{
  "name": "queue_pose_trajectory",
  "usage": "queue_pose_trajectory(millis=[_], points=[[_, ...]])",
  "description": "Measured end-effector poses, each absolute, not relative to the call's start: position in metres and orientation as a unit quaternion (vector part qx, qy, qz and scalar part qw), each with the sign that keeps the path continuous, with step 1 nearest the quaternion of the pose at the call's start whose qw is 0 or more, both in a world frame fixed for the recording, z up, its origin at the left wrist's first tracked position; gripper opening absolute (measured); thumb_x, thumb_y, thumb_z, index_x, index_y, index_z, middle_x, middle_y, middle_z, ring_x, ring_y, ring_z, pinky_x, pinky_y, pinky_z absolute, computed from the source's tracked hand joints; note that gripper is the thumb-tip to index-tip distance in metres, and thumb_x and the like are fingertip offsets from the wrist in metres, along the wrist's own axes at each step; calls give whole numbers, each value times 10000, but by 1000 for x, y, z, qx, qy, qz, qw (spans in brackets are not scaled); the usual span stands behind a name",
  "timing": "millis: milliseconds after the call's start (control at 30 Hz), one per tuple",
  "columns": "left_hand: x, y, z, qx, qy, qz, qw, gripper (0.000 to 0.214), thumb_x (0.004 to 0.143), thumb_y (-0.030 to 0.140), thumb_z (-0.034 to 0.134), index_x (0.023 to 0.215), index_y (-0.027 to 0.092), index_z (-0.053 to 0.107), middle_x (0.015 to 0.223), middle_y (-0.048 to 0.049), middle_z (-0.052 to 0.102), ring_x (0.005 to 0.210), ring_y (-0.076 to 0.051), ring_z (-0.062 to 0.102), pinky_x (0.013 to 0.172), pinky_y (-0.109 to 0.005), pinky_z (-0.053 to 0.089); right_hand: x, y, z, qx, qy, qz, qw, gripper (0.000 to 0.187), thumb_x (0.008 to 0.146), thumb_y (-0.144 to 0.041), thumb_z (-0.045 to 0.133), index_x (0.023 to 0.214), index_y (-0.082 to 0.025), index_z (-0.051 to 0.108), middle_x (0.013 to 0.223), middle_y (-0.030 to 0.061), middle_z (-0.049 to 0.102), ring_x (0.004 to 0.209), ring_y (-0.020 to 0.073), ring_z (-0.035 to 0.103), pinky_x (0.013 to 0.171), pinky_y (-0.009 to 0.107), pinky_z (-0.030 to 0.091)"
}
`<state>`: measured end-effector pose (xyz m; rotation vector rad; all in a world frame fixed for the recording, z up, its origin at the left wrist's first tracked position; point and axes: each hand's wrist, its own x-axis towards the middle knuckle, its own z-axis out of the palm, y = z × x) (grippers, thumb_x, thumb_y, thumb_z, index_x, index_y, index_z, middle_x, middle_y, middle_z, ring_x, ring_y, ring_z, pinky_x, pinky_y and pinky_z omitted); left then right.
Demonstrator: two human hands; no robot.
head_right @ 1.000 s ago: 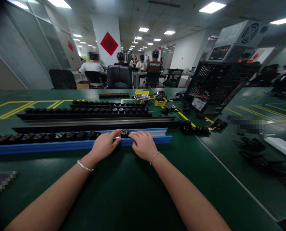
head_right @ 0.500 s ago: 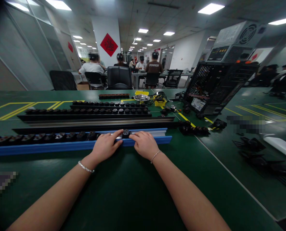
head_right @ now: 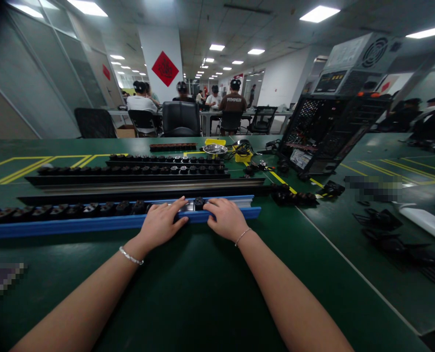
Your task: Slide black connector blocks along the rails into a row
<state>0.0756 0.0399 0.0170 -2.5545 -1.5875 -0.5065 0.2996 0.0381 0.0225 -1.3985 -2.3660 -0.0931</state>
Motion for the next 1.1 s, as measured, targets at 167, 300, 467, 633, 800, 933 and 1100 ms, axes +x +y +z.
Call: queue_pose_trajectory(millis=[167,300,467,633,800,933,1100], points=[[75,39,17,-840,-513,-169,57,480,902,444,450,1351,274,448,1425,-18,484,1076,-268,585,899,-442,390,302,38,22,-500,-840,-31,208,329,785,-237,528,1083,-218,669,1234,74,607,1108,230,536,977,398,411],[76,39,18,-838,-516,-169,57,479,896,439,462,1349,286,454,1423,-16,487,1067,-265,579,891,-436,392,304,39,21,-502,-835,-31,222,303,795,-252,525,1053,-217,679,1228,75,609,1107,232,540,975,398,416],[76,39,18,-835,-519,-170,59,468,893,442,466,1338,298,467,1418,0,492,1066,-268,562,872,-442,400,309,40,19,-509,-818,-36,266,217,814,-263,525,941,-219,695,1205,76,618,1090,226,548,962,397,425],[75,39,17,-837,-511,-186,63,454,882,428,491,1316,295,494,1410,1,503,1250,-282,449,977,-468,359,309,44,15,-515,-784,-47,343,189,845,-310,526,763,-210,664,1089,89,661,1050,226,564,969,405,409],[74,40,14,-842,-500,-192,67,457,872,412,507,1315,303,499,1401,-7,513,1330,-276,385,1082,-495,271,296,46,12,-599,-710,-27,369,258,790,-420,591,913,-195,616,1034,99,669,992,258,582,878,417,429],[74,40,13,-844,-496,-190,70,455,872,415,506,1313,305,500,1411,-3,502,1334,-271,388,1100,-491,257,287,45,14,-629,-701,-35,334,390,806,-463,574,1083,-191,614,1066,106,668,1010,266,578,889,417,401],[74,40,13,-847,-491,-190,73,456,871,405,510,1313,296,498,1414,-6,498,1328,-270,398,1100,-503,260,285,45,18,-631,-702,-37,327,271,809,-410,568,960,-209,669,1051,84,683,974,245,588,868,389,405]])
